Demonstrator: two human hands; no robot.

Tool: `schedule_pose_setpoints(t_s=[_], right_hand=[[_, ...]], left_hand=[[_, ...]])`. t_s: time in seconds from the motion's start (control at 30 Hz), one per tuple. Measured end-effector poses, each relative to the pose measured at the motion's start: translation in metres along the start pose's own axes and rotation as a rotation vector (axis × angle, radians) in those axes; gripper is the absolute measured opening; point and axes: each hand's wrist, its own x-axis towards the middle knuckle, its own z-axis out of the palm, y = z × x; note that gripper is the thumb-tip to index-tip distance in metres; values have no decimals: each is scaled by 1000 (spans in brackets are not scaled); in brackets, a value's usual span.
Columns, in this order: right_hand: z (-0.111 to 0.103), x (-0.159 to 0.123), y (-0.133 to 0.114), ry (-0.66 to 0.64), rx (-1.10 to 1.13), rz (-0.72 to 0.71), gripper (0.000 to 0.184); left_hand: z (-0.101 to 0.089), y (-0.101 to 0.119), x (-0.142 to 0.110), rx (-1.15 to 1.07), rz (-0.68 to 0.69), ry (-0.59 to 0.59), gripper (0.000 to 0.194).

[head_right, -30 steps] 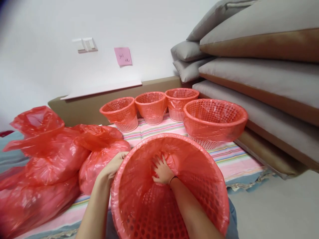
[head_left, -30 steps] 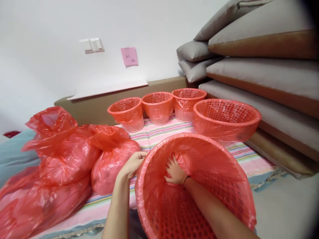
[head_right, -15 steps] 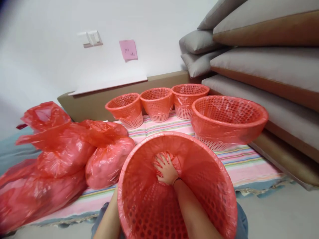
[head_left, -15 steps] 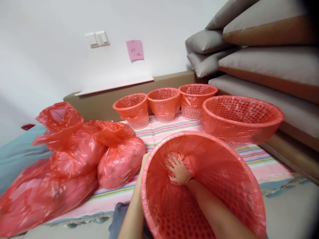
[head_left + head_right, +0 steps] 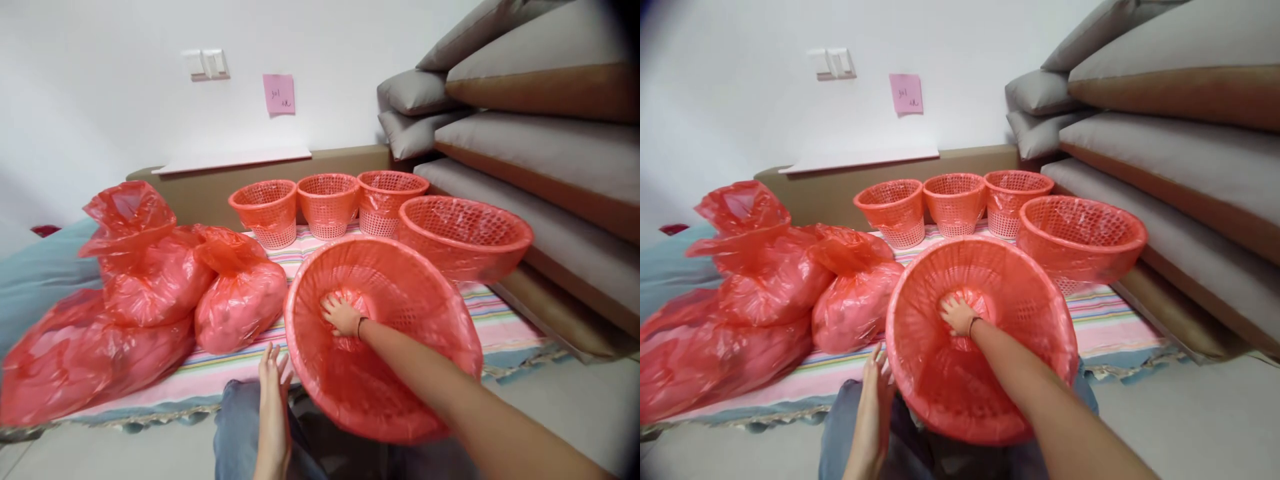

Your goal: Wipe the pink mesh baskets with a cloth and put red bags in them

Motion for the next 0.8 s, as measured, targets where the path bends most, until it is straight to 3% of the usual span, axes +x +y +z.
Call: schedule_pose_setpoints(t_s=[0.1,0.2,0.23,0.3,0.33,0.37,0.43,0.47,0.5,0.57,0.67,0.73,0.8], right_hand=[[-63,9,-6,-71,8,-73,28],[-149,-16,-13,-65,47,-162,34],[-176,-34,-15,3,84,-189,40],[-213,-78,-17,355,328,-195,41],[-220,-102,-15,535,453,-140,35],[-217,-124,-13,765,583,-49,29],[-185,-159,-7,1237,822,220,27],[-158,-170,-4,1374,982,361,29],[-128,-178,-2,1411,1188,505,35],[-63,-181,-3,1260,1529,811,48],[11,-164,-8,974,1852,932,53],[35,-144,-6,944,1886,895,49],[42,-123,1,958,1875,824,46]], left_hand=[[7,15,0,19,133,-2,65],[12,28,7,60,148,-95,62],[13,28,9,69,133,-100,61],[14,22,13,75,78,-71,59],[15,16,14,67,30,-46,57],[16,9,15,54,-33,-24,55],[18,-8,14,-2,-176,-9,48],[20,-16,13,-47,-247,-15,44],[22,-24,13,-103,-324,-30,42],[27,-38,14,-228,-499,-91,41],[36,-53,28,-284,-680,-133,50],[42,-57,45,-238,-667,-104,47],[45,-57,64,-199,-640,-90,36]])
